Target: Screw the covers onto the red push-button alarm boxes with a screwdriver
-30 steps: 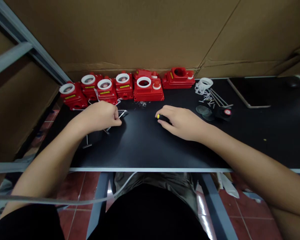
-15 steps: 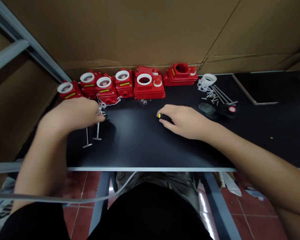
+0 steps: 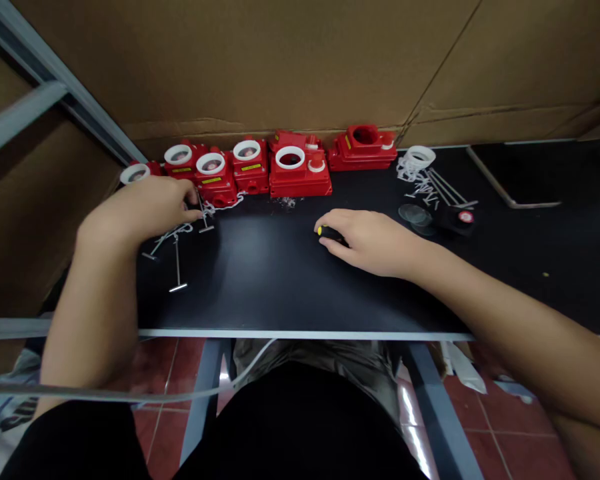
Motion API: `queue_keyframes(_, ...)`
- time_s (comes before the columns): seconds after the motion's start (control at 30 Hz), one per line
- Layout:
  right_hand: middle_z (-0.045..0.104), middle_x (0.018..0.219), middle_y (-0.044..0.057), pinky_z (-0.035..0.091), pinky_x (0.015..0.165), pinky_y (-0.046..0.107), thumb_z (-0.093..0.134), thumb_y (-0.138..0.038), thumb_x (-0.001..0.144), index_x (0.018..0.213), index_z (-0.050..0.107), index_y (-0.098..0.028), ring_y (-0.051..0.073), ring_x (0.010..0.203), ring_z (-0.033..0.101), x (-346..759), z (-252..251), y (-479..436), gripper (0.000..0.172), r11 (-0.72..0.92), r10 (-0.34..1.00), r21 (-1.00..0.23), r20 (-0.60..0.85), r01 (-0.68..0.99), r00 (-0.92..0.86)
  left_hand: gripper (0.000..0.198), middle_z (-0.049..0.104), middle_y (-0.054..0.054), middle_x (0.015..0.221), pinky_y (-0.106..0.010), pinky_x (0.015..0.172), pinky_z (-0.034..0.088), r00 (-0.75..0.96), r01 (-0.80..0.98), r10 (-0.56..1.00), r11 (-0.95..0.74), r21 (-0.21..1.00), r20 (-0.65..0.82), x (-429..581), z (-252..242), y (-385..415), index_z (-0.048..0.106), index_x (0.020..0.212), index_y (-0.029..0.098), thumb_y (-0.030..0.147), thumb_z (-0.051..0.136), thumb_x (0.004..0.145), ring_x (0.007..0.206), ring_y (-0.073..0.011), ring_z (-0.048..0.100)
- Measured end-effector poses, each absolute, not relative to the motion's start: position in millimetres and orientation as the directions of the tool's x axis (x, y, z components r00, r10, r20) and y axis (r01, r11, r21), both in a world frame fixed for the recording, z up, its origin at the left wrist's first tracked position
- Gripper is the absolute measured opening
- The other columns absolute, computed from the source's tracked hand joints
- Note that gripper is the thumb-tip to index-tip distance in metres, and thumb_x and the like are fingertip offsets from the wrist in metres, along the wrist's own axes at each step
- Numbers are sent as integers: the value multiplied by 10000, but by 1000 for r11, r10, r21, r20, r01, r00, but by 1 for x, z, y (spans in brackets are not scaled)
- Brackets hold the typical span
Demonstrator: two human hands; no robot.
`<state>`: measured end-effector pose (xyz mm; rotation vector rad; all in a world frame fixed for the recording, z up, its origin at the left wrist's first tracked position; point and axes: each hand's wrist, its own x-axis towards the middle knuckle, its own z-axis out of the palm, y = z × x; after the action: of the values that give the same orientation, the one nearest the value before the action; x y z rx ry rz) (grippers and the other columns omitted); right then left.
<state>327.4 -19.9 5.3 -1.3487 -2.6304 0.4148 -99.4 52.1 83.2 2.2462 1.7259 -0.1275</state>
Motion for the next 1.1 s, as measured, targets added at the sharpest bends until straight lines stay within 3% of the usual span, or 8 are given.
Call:
queue_keyframes(0.17, 936, 1485, 181, 666, 976, 445, 622, -384, 1233, 1421, 862, -220, 362, 1275, 908, 328, 8, -20, 347, 551, 813, -318, -5, 771, -583, 509, 944, -102, 1127, -492, 1114, 620, 300, 952, 938, -307, -15, -175, -76, 77, 44, 947, 1423, 270, 607, 671, 1160, 1225, -403, 829)
queue_keyframes(0.3, 934, 1499, 199, 674, 996, 471, 607, -397, 1233, 1435, 862, -208, 382, 1286, 911, 329, 9, -20, 376, 548, 810, -319, -28, 773, -586, 532, 966, -133, 1421, -445, 1107, 638, 340, 909, 913, -380, -169, -226, -67, 74, 45, 935, 1557, 215, 352, 581, 1183, 1216, -372, 861)
queue_keyframes(0.43, 934, 1506, 197, 670, 1008, 473, 613, -392, 1230, 1441, 862, -210, 379, 1285, 909, 329, 9, -20, 375, 545, 811, -317, -34, 776, -584, 539, 960, -176, 1473, -475, 1112, 668, 327, 889, 904, -393, -234, -276, -65, 69, 47, 908, 1673, 220, 328, 628, 1225, 1290, -406, 887)
queue_keyframes(0.6, 939, 1498, 191, 650, 977, 450, 622, -383, 1228, 1434, 864, -210, 364, 1261, 911, 329, 8, -20, 362, 546, 811, -312, -35, 777, -584, 482, 962, -138, 1476, -471, 1128, 675, 359, 883, 905, -409, -232, -228, -64, 59, 49, 957, 1559, 280, 410, 650, 1210, 1378, -426, 888)
queue_keyframes(0.7, 939, 1504, 190, 646, 979, 448, 622, -382, 1228, 1450, 862, -210, 363, 1268, 910, 330, 8, -19, 370, 547, 811, -310, -33, 777, -584, 492, 957, -173, 1416, -489, 1074, 680, 363, 884, 909, -406, -231, -206, -64, 52, 49, 957, 1507, 242, 400, 637, 1168, 1332, -445, 885)
queue_keyframes(0.8, 938, 1502, 196, 652, 997, 461, 610, -382, 1229, 1456, 862, -205, 373, 1274, 911, 330, 8, -20, 383, 549, 810, -308, -35, 777, -586, 416, 946, -194, 1338, -476, 1043, 659, 344, 913, 926, -368, -176, -154, -64, 49, 50, 962, 1334, 205, 341, 637, 1114, 1257, -426, 859)
queue_keyframes(0.93, 935, 1517, 202, 658, 1009, 482, 611, -368, 1217, 1475, 862, -200, 395, 1292, 914, 329, 8, -21, 398, 547, 809, -305, -44, 779, -586, 207, 887, -149, 1065, -444, 978, 622, 379, 924, 919, -382, -9, -110, -57, 48, 48, 885, 1039, 211, 312, 709, 1000, 1030, -351, 809)
queue_keyframes(1.1, 937, 1531, 190, 656, 996, 469, 616, -374, 1224, 1480, 867, -216, 392, 1315, 911, 329, 10, -21, 392, 546, 811, -303, -42, 781, -583, 362, 886, -71, 1087, -356, 935, 643, 493, 829, 869, -457, 323, -35, -32, 39, 40, 877, 1150, 242, 527, 656, 1127, 966, -251, 822)
